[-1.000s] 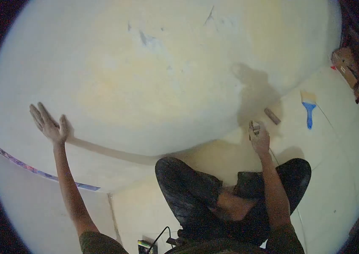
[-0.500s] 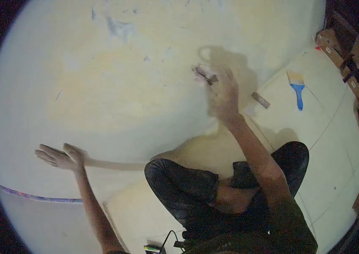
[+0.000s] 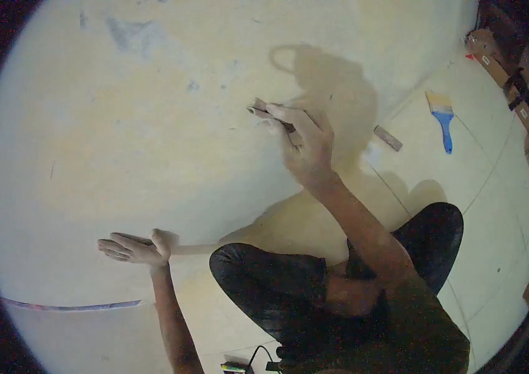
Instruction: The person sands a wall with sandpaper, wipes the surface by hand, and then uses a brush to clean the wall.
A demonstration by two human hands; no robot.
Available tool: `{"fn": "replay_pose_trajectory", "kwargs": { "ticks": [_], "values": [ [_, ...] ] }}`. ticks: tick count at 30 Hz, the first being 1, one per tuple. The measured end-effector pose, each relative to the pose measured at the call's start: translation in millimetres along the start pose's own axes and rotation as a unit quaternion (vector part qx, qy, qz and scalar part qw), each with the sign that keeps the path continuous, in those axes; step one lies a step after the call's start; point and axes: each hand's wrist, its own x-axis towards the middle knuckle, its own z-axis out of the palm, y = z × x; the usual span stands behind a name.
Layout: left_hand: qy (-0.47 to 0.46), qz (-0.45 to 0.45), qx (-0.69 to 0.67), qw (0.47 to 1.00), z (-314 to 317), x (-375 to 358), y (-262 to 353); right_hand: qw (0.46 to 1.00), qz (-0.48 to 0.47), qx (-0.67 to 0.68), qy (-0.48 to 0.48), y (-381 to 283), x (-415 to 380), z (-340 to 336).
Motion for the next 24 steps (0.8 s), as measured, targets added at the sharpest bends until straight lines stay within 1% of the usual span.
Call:
{"fn": "replay_pose_trajectory", "kwargs": {
  "ticks": [3, 4, 6, 8, 9, 10, 12, 15, 16, 18, 20, 21, 23, 24],
  "values": [
    [-0.016, 0.016, -0.006, 1.0, -0.3, -8.6, -10.5, 0.998, -0.052, -0.01, 0.014, 6.0, -16.1, 7.7],
    [-0.024, 0.025, 0.0, 0.999, -5.6, -4.5, -10.0, 0.999, -0.038, -0.009, -0.018, 14.6, -23.6, 2.8],
    [-0.037, 0.036, -0.003, 0.999, -6.9, -9.8, -11.0, 0.997, -0.008, -0.015, -0.076, 35.1, -72.0, -6.6],
    [-0.049, 0.041, -0.01, 0.998, -8.5, -11.5, -2.8, 0.994, 0.0, -0.061, -0.092, 55.1, -115.0, -14.1],
    [-0.044, 0.059, 0.007, 0.997, -4.9, -14.7, -0.5, 0.991, 0.006, -0.085, -0.099, 60.9, -125.0, -15.6],
    [-0.043, 0.051, 0.004, 0.998, 0.2, -13.2, 4.4, 0.994, -0.019, -0.09, -0.064, 52.2, -104.3, -14.3],
    [-0.063, 0.023, -0.007, 0.998, -1.4, -30.3, 11.2, 0.992, -0.065, -0.102, -0.018, 4.2, -31.8, -10.4],
    [-0.071, 0.0, -0.023, 0.997, 5.6, -34.5, 12.2, 0.994, -0.099, -0.048, 0.03, -13.1, 32.6, 10.9],
    [-0.069, -0.005, -0.026, 0.997, 7.6, -35.5, 14.6, 0.993, -0.105, -0.053, 0.016, -12.3, 29.8, 13.4],
    [-0.086, -0.051, -0.035, 0.994, 12.9, -35.6, 20.4, 0.99, -0.123, -0.064, -0.016, 0.6, 4.7, 17.1],
    [-0.11, -0.088, -0.042, 0.989, 10.8, -41.7, 27.7, 0.987, -0.089, -0.1, -0.085, 25.0, -58.3, 14.2],
    [-0.118, -0.104, -0.046, 0.986, 13.5, -43.2, 30.2, 0.983, -0.07, -0.121, -0.118, 27.4, -77.2, 15.0],
    [-0.146, -0.145, -0.06, 0.977, 23.0, -51.9, 30.7, 0.982, -0.056, -0.145, -0.109, -2.5, -66.5, 27.5],
    [-0.135, -0.137, -0.057, 0.98, 29.2, -46.5, 25.3, 0.981, -0.053, -0.156, -0.104, -20.5, -51.0, 34.2]
  ]
}}
